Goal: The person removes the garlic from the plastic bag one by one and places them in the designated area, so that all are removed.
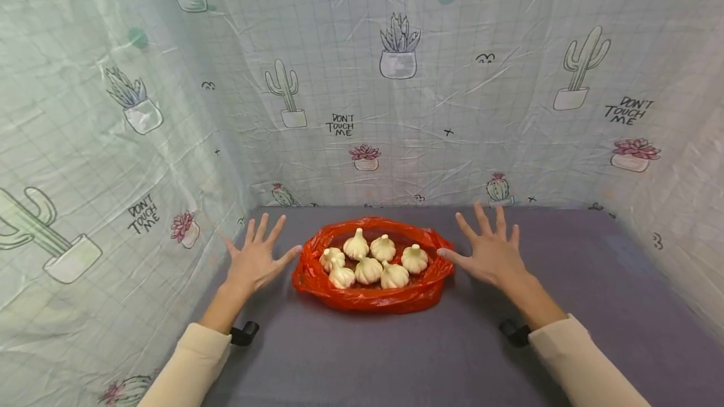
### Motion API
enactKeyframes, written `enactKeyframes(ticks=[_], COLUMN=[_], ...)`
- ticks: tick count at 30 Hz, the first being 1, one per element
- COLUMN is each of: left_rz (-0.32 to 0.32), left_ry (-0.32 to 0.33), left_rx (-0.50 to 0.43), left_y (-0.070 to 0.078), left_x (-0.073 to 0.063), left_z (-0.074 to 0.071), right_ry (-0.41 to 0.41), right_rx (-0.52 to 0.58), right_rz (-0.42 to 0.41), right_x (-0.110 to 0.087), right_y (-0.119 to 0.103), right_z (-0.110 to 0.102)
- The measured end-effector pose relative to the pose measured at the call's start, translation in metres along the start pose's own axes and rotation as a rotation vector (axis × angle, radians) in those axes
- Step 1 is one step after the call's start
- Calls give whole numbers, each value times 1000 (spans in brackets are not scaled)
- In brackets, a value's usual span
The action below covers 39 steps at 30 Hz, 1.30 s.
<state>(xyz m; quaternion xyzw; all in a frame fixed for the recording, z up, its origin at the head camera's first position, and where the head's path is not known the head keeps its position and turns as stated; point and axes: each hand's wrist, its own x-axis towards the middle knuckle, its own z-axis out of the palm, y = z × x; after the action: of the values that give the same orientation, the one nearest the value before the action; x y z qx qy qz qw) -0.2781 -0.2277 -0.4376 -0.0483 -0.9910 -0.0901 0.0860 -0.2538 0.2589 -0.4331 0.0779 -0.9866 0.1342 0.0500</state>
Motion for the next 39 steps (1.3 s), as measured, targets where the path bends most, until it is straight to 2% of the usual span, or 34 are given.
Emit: enactKeyframes(ticks=[11, 19, 23, 26, 31, 35, 39], left_rz=[-29, 4, -30, -78, -150, -186, -209], left_ry=[69, 264, 314, 339, 371, 367, 335], left_rx=[-257, -536, -716, -836, -979, -1094, -1191], left_y=[15, 22, 24, 25, 24, 21, 16], left_x=[-4, 4, 10, 14, 20, 23, 25], left_z=[33, 51, 58, 60, 63, 67, 74], right_ry=[24, 108, 132, 146, 152, 162, 182], right_rx=[122, 246, 323, 395, 511, 559, 583], right_rz=[-21, -80, -109, -128, -142, -145, -146], right_x=[2, 8, 12, 14, 16, 18, 21], right_y=[-22, -34, -37, -39, -44, -47, -48], right_z=[21, 31, 39, 42, 43, 45, 48])
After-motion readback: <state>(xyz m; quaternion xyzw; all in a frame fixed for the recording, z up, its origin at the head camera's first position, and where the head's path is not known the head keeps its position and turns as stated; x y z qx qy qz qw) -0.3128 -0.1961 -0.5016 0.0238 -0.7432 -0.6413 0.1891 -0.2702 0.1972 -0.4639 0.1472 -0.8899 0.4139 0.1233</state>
